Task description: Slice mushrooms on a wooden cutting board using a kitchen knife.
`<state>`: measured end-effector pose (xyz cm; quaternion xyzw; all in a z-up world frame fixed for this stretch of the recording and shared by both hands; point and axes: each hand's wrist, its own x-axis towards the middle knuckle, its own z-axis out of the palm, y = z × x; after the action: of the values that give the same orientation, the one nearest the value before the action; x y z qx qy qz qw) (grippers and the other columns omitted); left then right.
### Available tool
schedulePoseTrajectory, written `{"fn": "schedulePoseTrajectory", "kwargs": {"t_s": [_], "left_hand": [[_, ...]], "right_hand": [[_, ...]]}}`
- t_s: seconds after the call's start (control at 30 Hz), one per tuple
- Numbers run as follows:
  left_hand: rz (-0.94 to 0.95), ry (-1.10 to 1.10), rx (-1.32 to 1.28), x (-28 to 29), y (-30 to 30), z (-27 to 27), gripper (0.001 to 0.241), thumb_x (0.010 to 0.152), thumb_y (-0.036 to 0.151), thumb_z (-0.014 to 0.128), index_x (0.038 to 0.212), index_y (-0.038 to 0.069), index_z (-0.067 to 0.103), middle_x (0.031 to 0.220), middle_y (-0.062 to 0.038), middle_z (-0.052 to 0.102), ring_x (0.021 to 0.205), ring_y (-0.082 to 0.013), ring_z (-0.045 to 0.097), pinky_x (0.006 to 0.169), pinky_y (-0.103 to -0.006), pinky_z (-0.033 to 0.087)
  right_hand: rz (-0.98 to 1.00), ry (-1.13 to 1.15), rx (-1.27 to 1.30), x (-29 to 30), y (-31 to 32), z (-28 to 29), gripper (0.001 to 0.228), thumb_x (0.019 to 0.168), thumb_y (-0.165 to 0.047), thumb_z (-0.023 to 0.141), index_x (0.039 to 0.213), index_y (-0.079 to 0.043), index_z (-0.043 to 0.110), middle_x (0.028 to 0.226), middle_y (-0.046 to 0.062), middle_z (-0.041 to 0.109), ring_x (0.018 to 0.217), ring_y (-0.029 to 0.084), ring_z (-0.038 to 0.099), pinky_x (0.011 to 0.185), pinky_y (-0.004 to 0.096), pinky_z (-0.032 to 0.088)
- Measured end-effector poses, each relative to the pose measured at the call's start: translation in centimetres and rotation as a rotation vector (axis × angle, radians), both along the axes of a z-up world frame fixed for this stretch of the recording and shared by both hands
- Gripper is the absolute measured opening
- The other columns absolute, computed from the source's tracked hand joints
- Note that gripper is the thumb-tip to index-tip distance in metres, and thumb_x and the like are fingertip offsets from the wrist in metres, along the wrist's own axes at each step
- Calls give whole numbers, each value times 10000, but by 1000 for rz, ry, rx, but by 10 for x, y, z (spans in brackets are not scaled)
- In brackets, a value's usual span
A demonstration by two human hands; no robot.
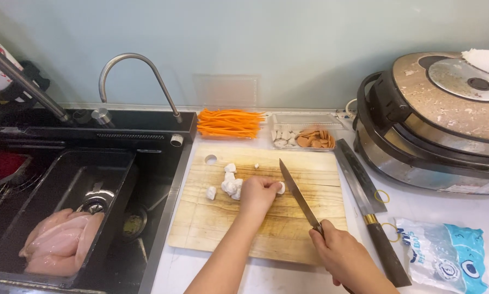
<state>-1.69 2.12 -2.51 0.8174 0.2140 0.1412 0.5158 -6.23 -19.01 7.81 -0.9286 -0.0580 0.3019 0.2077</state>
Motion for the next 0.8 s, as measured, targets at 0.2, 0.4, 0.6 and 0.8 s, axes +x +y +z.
{"fn": "schedulePoseTrajectory", "kwargs": {"t_s": [0.2,0.4,0.6,0.8], "left_hand": [[-10,76,-96,2,6,2,179,753,141,838,913,64,822,757,-123,782,643,-181,742,639,-313,568],[9,111,-135,-1,4,12,149,744,139,863,834,29,818,678,-129,756,580,-181,688,590,-333,536],[-19,79,-99,-5,0,21,118,746,120,838,806,20,815,696,-124,760,608,-185,712,608,-337,552],[-23,83,5,-4,0,13,110,794,121,803,870,43,792,783,-174,749,710,-279,732,701,-382,563]], "right_hand": [[67,7,-16,-3,10,-14,344,1030,-434,431,1018,-109,544,626,128,715,422,261,669,501,395,571],[179,-242,-76,-3,11,-43,364,1019,-429,411,998,-86,531,680,133,729,432,271,661,536,408,577],[118,-22,-42,11,37,-10,372,1044,-380,388,993,-49,550,753,173,742,456,300,684,561,438,617],[267,-252,14,20,-24,-87,361,1005,-430,496,939,-102,634,630,140,735,494,247,644,562,427,531]]}}
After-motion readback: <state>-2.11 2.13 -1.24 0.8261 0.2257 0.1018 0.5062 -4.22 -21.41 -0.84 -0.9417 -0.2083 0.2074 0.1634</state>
